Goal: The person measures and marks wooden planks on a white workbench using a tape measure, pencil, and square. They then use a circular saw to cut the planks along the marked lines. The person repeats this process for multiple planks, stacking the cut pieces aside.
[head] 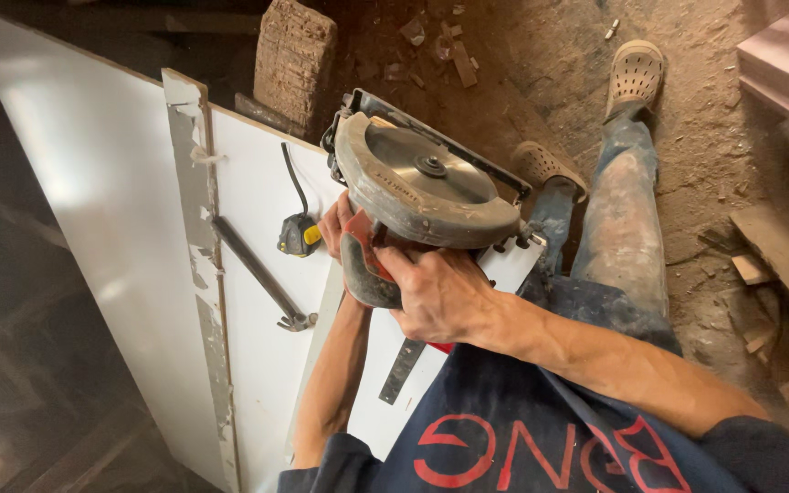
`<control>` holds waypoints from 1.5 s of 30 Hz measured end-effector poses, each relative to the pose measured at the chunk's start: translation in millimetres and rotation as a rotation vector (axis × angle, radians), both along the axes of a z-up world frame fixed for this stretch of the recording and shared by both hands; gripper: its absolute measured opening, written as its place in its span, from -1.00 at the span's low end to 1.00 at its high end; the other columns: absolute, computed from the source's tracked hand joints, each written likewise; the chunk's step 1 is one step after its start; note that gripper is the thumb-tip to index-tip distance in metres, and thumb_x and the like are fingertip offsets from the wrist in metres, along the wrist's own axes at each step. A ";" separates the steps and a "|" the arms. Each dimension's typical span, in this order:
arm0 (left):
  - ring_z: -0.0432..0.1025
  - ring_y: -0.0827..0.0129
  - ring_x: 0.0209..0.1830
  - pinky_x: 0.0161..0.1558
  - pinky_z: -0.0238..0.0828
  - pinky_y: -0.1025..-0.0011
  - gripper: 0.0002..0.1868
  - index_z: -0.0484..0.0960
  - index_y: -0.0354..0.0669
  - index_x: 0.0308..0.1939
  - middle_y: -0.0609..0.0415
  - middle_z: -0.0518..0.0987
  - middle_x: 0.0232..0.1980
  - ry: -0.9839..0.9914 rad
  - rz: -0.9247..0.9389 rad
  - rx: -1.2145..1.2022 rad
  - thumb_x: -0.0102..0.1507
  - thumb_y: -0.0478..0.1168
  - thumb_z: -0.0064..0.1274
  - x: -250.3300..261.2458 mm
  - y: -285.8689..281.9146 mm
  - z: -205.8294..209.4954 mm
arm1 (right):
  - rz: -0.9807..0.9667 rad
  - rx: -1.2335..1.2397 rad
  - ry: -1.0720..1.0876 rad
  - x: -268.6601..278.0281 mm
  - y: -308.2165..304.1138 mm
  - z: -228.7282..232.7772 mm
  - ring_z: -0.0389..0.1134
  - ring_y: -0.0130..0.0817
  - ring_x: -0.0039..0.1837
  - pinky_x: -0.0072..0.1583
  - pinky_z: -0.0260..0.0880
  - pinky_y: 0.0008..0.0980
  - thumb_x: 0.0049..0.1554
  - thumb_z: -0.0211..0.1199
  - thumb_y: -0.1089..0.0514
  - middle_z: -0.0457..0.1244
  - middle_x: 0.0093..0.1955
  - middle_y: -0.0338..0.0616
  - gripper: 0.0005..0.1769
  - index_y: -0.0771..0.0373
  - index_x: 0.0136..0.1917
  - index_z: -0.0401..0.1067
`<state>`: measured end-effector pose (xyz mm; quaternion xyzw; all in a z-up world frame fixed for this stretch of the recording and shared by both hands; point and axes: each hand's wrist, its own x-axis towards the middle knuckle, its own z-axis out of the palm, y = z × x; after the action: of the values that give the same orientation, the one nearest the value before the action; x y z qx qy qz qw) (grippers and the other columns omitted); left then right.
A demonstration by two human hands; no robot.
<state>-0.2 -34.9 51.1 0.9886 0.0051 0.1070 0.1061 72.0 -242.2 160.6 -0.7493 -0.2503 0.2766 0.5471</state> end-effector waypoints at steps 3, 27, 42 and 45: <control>0.38 0.02 0.15 0.16 0.32 0.08 -0.61 0.57 -0.18 0.07 -0.07 0.51 0.25 -0.006 -0.004 0.010 0.18 -0.22 0.25 8.0 -10.3 10.3 | -0.001 0.011 -0.008 1.4 1.9 -0.8 0.43 0.27 -0.19 -0.04 0.43 0.11 -0.11 0.40 0.15 0.35 -0.27 0.31 -0.39 0.41 0.19 0.36; 0.35 0.04 0.09 0.10 0.30 0.14 -0.69 0.56 -0.20 0.03 -0.04 0.50 0.16 0.082 0.059 0.062 0.22 -0.23 0.12 8.6 -9.2 6.2 | 0.019 -0.001 0.019 4.8 6.6 -2.7 0.41 0.29 -0.16 0.00 0.41 0.13 -0.09 0.39 0.15 0.35 -0.25 0.32 -0.39 0.38 0.21 0.35; 0.28 -0.11 0.14 0.13 0.28 0.05 -0.54 0.56 -0.20 0.09 -0.19 0.41 0.27 0.139 0.052 0.053 0.16 -0.08 0.17 6.9 -10.8 12.0 | 0.126 -0.067 0.099 11.0 1.9 0.9 0.41 0.35 -0.13 0.01 0.42 0.13 -0.15 0.47 0.13 0.34 -0.23 0.41 -0.25 0.41 0.25 0.28; 0.28 -0.09 0.15 0.14 0.26 0.05 -0.49 0.55 -0.20 0.15 -0.19 0.40 0.27 0.117 0.023 0.023 0.16 -0.09 0.17 11.7 -10.9 15.0 | 0.111 -0.037 0.078 13.0 3.4 1.3 0.42 0.32 -0.14 0.01 0.44 0.09 -0.13 0.45 0.14 0.34 -0.23 0.39 -0.26 0.43 0.26 0.27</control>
<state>11.5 -45.8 66.1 0.9942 0.0215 0.0503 0.0930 85.1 -238.8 161.9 -0.7328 -0.2648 0.3401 0.5265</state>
